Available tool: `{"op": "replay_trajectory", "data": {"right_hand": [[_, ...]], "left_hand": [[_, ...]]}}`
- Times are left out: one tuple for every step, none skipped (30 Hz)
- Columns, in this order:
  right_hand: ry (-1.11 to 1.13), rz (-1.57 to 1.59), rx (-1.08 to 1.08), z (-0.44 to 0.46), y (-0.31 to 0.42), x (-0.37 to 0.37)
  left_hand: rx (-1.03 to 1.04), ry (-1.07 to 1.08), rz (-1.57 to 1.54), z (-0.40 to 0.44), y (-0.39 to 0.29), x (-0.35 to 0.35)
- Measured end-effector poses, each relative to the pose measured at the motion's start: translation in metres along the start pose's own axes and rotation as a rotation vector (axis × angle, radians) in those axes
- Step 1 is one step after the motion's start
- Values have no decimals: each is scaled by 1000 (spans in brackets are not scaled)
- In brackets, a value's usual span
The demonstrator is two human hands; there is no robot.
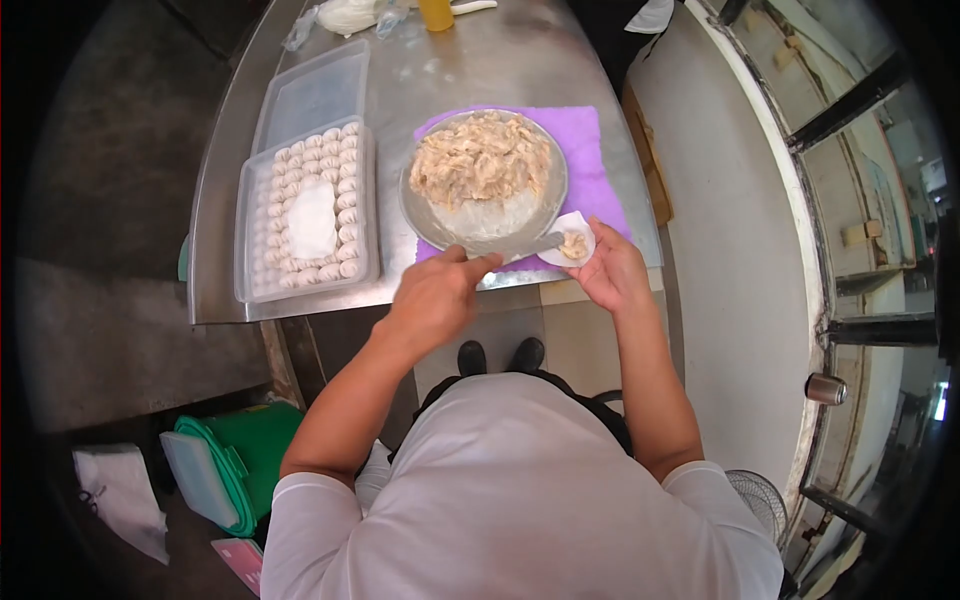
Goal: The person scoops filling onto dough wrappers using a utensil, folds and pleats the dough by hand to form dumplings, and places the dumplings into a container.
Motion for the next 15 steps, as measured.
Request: {"op": "replay_trajectory", "data": {"right_hand": [[-5,-2,2,-1,0,-5],[31,-1,18,-3,-3,-6],[74,0,33,-5,-5,0],[77,-2,34,-7,-5,2],[70,12,36,-10,-5,3],[60,28,33,-13,-4,3],[54,36,23,-12,-2,0],[73,43,20,-12,-3,-3],[95,46,22,-14,-4,-3],[95,46,23,-15,-5,-3],[97,43,24,-16,-6,-2],[100,40,24,-17,-6,1],[104,39,21,-18,-6,5],[106,-15,-23,-20,-4,8],[103,-65,-64,-22,-2,8]], "left_hand": [[-14,39,49,3,-6,-9],[-22,39,46,1,-7,-7],[22,19,31,1,-12,-8],[70,-1,18,1,-17,-9],[71,-1,18,0,-15,-10],[65,15,-36,-1,-11,-12],[66,35,-91,1,-8,-12],[62,58,-148,1,-8,-10],[64,64,-151,1,-9,-9],[68,43,-134,2,-9,-11],[72,20,-115,2,-9,-15],[72,17,-113,2,-12,-17],[66,52,-51,1,-15,-16],[66,90,10,3,-17,-15],[75,95,9,6,-17,-17]]}}
Point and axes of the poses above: each hand's wrist, its own z-axis towards the middle knuckle, its own x-axis out of the palm, y = z × x, the point moved 8 cm from there along z, towards the middle knuckle, and after that the axes turned 11 degrees about -y, right-handed, at the moved point
